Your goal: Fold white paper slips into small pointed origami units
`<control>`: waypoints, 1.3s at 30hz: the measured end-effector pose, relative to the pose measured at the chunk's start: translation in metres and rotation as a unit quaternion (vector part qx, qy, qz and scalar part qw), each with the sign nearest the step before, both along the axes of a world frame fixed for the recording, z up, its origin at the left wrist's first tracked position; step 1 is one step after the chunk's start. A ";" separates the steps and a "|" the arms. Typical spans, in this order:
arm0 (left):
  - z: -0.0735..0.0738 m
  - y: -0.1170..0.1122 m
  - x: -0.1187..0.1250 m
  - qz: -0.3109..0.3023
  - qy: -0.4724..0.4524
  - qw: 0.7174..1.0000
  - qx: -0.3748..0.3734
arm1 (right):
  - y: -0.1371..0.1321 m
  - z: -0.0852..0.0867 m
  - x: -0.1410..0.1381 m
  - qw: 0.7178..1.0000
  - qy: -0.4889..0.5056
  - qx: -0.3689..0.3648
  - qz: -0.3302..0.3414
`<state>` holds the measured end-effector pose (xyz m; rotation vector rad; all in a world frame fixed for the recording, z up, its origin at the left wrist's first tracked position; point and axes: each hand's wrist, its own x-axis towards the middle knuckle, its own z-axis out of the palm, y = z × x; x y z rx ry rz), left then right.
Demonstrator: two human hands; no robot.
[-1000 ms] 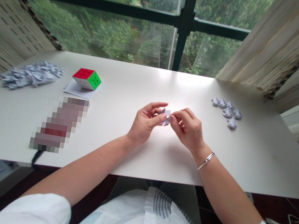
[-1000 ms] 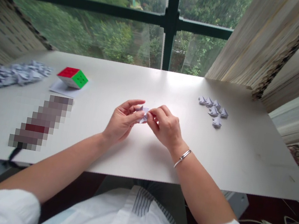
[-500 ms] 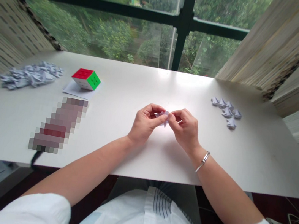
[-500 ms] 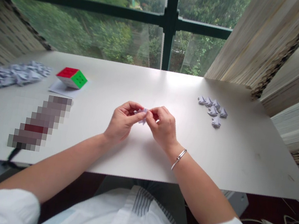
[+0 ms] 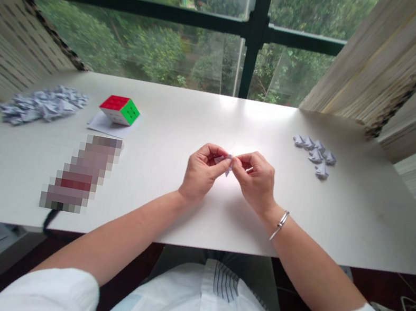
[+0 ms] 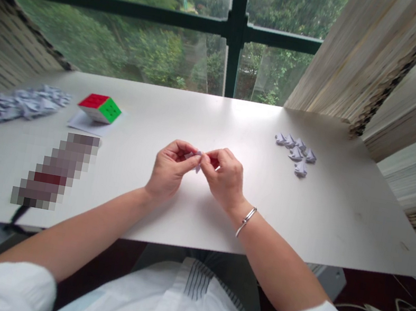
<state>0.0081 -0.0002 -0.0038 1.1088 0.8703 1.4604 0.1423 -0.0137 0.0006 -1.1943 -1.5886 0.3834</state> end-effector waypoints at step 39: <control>-0.005 0.004 -0.014 -0.077 0.098 0.992 0.021 | 0.004 -0.005 0.009 0.996 -0.042 0.024 0.073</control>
